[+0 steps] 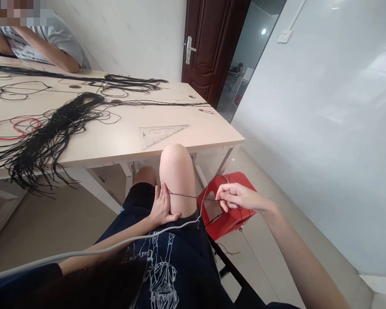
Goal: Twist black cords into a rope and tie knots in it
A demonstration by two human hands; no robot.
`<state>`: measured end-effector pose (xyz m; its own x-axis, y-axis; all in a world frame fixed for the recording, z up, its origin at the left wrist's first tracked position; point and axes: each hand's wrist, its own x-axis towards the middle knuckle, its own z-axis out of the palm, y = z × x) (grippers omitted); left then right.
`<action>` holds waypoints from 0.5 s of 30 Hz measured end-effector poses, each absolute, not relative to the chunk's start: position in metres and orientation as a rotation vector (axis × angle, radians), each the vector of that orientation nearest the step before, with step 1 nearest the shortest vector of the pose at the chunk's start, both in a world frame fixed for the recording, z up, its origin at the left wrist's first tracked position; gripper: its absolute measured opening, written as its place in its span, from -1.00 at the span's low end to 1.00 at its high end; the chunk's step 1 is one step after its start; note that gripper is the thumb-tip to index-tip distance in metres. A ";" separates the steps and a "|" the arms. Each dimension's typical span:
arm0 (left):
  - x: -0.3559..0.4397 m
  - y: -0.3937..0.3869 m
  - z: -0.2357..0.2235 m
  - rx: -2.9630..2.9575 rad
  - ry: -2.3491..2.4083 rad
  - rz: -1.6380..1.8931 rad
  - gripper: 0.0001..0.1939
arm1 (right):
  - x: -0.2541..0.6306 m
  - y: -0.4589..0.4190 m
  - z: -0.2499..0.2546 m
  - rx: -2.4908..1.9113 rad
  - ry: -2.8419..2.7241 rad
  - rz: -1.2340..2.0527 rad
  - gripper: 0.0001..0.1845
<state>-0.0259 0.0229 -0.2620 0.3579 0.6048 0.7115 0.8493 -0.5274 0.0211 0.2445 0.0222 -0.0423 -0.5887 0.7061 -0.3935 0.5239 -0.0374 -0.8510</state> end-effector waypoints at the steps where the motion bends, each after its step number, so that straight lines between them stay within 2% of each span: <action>1: -0.026 0.023 -0.262 -2.276 -1.273 -0.969 0.13 | 0.247 0.021 -0.040 -1.351 -2.054 1.679 -0.67; 7: -0.027 0.024 -0.264 -2.279 -1.257 -0.988 0.12 | 0.250 0.023 -0.045 -1.497 -2.065 1.578 -0.65; 11: -0.026 0.023 -0.263 -2.267 -1.265 -0.987 0.12 | 0.238 0.029 -0.056 -1.467 -2.126 1.600 -0.76; 15: -0.024 0.022 -0.263 -2.248 -1.290 -0.977 0.12 | 0.234 0.028 -0.052 -1.429 -2.128 1.649 -0.71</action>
<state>-0.0242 0.0221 -0.2632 0.3405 0.6021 0.7222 0.8584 -0.5125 0.0225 0.2343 0.0282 -0.0524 -0.5572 0.7036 -0.4409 0.6026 -0.0227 -0.7978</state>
